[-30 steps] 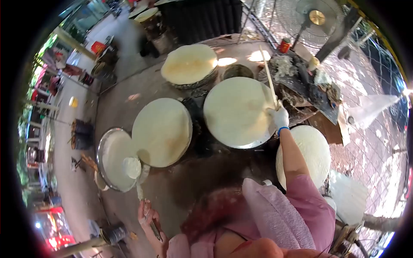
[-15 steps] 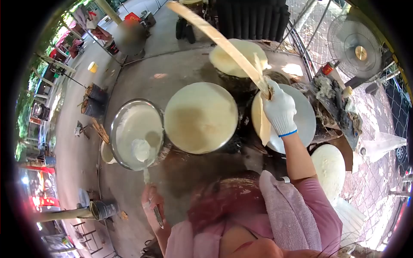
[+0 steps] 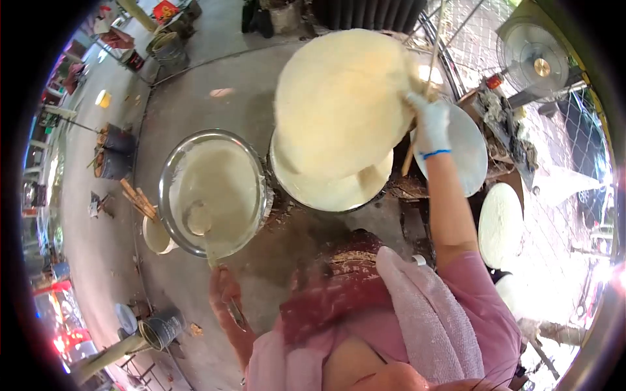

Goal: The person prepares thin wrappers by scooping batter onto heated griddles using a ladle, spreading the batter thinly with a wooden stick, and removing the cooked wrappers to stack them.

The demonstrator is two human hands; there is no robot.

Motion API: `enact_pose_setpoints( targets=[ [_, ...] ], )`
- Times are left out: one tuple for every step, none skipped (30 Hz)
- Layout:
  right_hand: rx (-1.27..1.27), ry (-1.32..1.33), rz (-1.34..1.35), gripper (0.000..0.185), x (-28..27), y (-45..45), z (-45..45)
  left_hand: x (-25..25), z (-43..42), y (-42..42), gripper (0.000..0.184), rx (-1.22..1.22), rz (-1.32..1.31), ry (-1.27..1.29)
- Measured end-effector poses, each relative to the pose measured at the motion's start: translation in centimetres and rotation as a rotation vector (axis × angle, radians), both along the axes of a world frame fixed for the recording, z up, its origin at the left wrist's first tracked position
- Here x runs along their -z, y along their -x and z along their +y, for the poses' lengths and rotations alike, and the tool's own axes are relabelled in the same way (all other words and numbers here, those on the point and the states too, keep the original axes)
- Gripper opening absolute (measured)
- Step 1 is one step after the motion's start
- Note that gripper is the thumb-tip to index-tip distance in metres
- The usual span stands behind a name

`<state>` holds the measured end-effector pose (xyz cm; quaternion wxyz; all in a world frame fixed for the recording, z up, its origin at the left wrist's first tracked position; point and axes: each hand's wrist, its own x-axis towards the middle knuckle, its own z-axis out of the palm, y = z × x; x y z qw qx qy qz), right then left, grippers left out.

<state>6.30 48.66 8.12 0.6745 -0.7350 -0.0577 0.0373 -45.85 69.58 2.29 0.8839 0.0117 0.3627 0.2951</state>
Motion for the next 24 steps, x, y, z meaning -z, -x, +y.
enact_pose_setpoints(
  targets=[
    [-0.011,-0.085,0.029,0.038,3.8,0.6,0.0,0.2,0.7,-0.1,0.027,-0.003,-0.001,-0.001],
    [-0.06,-0.11,0.115,0.039,5.9,2.0,-0.3,0.4,1.0,-0.4,0.027,-0.009,0.0,-0.006],
    [-0.01,-0.004,0.154,0.038,8.9,2.8,-0.6,0.3,1.0,-0.8,0.027,0.002,0.017,-0.031],
    [0.0,-0.047,0.199,0.037,10.9,4.1,-0.8,-0.1,0.9,-1.4,0.027,0.013,0.035,-0.059],
    [0.005,-0.005,0.283,0.035,13.3,4.8,-1.2,-0.6,1.0,-2.0,0.027,0.023,0.057,-0.092],
    [0.015,0.042,0.275,0.036,15.9,5.3,-1.8,-1.1,1.1,-2.8,0.027,0.034,0.077,-0.131],
    [0.036,0.032,0.302,0.037,19.1,5.6,-2.5,-1.1,1.3,-3.1,0.026,0.024,0.07,-0.114],
    [0.057,0.021,0.329,0.039,21.2,5.8,-3.2,-1.5,1.3,-3.8,0.027,0.054,0.041,-0.142],
    [0.046,0.016,0.311,0.041,21.6,5.9,-3.8,-1.9,1.1,-4.7,0.027,0.085,0.01,-0.168],
    [0.037,0.012,0.294,0.042,22.0,6.1,-4.4,-2.2,1.0,-5.6,0.027,0.118,-0.021,-0.192],
    [0.027,0.009,0.27,0.044,22.2,6.2,-5.0,-2.7,0.7,-6.6,0.029,0.101,0.009,-0.181],
    [0.062,-0.052,0.259,0.049,21.5,6.5,-5.6,-3.5,0.4,-7.7,0.03,0.086,0.037,-0.169],
    [0.102,-0.11,0.249,0.055,19.9,7.2,-6.2,-4.0,0.6,-8.6,0.031,0.075,0.066,-0.156],
    [0.142,-0.165,0.234,0.06,18.5,7.9,-6.9,-3.9,0.9,-9.0,0.029,0.12,0.058,-0.238],
    [0.105,-0.001,0.373,0.069,17.8,8.5,-8.5,-3.5,1.1,-8.8,0.028,0.159,0.048,-0.318],
    [0.066,0.039,0.449,0.068,19.1,9.2,-9.8,-3.0,1.3,-8.7,0.028,0.194,0.033,-0.396],
    [0.107,-0.031,0.494,0.066,20.5,10.4,-10.4,-2.4,1.8,-8.6,0.03,0.204,0.015,-0.392],
    [0.15,-0.101,0.54,0.064,20.5,11.3,-10.3,-1.7,2.6,-8.3,0.032,0.214,-0.003,-0.387],
    [0.129,-0.049,0.63,0.069,19.9,11.6,-10.0,-1.6,3.2,-8.5,0.035,0.227,-0.018,-0.38],
    [0.143,-0.095,0.598,0.075,19.5,11.7,-8.8,-1.6,3.7,-8.8,0.03,0.195,-0.016,-0.281],
    [0.154,-0.142,0.565,0.081,19.1,11.8,-7.7,-2.4,4.1,-10.1,0.027,0.163,-0.017,-0.185],
    [0.175,-0.2,0.474,0.081,20.5,11.6,-6.7,-3.1,4.5,-11.2,0.027,0.131,-0.018,-0.091],
    [0.169,-0.175,0.426,0.086,21.6,10.8,-6.2,-3.7,4.5,-11.8,0.027,0.094,0.1,-0.106],
    [0.166,-0.15,0.378,0.092,22.1,9.8,-5.5,-4.3,4.5,-12.4,0.028,0.058,0.217,-0.123]
  ],
)
